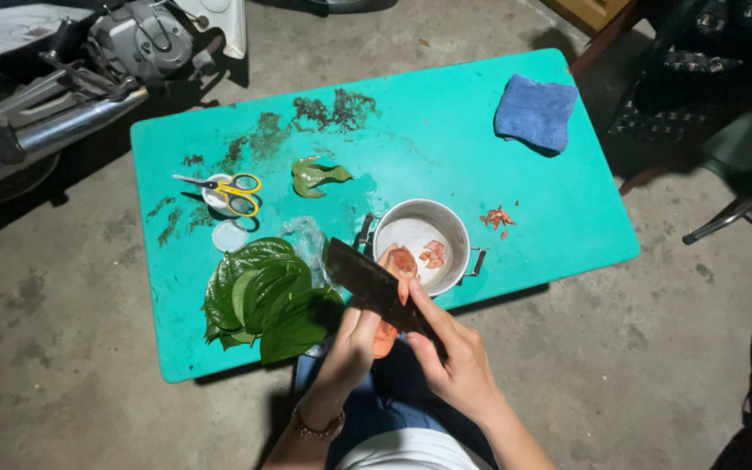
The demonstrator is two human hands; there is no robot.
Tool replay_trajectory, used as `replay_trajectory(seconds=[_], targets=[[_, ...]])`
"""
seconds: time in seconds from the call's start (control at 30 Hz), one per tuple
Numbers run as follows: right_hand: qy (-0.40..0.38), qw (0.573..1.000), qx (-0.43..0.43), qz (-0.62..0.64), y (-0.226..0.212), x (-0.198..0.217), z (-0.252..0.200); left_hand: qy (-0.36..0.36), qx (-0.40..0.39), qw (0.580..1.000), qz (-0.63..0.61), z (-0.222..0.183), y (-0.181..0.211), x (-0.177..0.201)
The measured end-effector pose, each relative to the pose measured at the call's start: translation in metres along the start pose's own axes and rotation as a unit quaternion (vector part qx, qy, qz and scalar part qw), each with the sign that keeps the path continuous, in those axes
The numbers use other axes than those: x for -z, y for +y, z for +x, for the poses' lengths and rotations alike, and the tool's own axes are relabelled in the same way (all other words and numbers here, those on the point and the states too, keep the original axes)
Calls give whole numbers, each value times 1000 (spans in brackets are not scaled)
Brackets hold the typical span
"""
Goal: The person sits on the floor and uses a knife to cut a piece of red meat into small pieces, dropping them into a metal pot on a low green table. A pair of scissors and green leaves are also visible on the table.
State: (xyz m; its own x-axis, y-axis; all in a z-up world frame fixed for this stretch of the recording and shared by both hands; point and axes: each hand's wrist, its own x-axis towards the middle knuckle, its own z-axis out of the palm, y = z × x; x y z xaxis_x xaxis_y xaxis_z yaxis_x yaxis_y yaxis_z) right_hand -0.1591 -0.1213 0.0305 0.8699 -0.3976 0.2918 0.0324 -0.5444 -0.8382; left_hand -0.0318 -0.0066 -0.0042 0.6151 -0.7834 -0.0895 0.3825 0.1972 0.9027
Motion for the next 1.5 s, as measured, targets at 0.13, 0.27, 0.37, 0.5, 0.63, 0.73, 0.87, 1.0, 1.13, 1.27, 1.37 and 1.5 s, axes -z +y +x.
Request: replay_trajectory(seconds=[0.13, 0.27, 0.37, 0.5, 0.63, 0.73, 0.87, 1.0, 1.13, 1.27, 1.37, 1.5], targets=[[2, 1000, -11, -2, 9, -5, -4, 14, -16, 1000, 21, -5, -14, 4], [59, 998, -17, -20, 24, -12, 0, 31, 41, 994, 97, -16, -23, -3], [98, 993, -10, 59, 40, 6, 1, -13, 98, 994, 51, -27, -14, -20], [111, 917, -168, 343, 54, 37, -4, -15, 18, 998, -60, -4, 8, -20], [52, 915, -222, 334, 58, 39, 8, -88, 10, 996, -22, 7, 21, -9], [28, 870, -272, 410, 59, 35, 10, -94, 18, 991, -89, 8, 17, -7], [19, 862, -289, 416, 71, 29, 13, -114, 51, 978, -170, 17, 7, 2], [2, 860, -291, 420, 84, 23, 16, -121, 45, 980, -149, 21, 1, 8], [-4, 864, -313, 394, 82, 18, 23, -111, 45, 983, -142, 26, -2, 13], [12, 899, -312, 306, 64, 20, 18, -75, 58, 990, -108, 29, -15, 23], [-14, 956, -191, 222, 51, 21, 14, -48, 72, 992, -90, 33, -29, 30], [-37, 997, 18, 62, 41, 18, 10, -41, 82, 995, -48, 30, -38, 30]])
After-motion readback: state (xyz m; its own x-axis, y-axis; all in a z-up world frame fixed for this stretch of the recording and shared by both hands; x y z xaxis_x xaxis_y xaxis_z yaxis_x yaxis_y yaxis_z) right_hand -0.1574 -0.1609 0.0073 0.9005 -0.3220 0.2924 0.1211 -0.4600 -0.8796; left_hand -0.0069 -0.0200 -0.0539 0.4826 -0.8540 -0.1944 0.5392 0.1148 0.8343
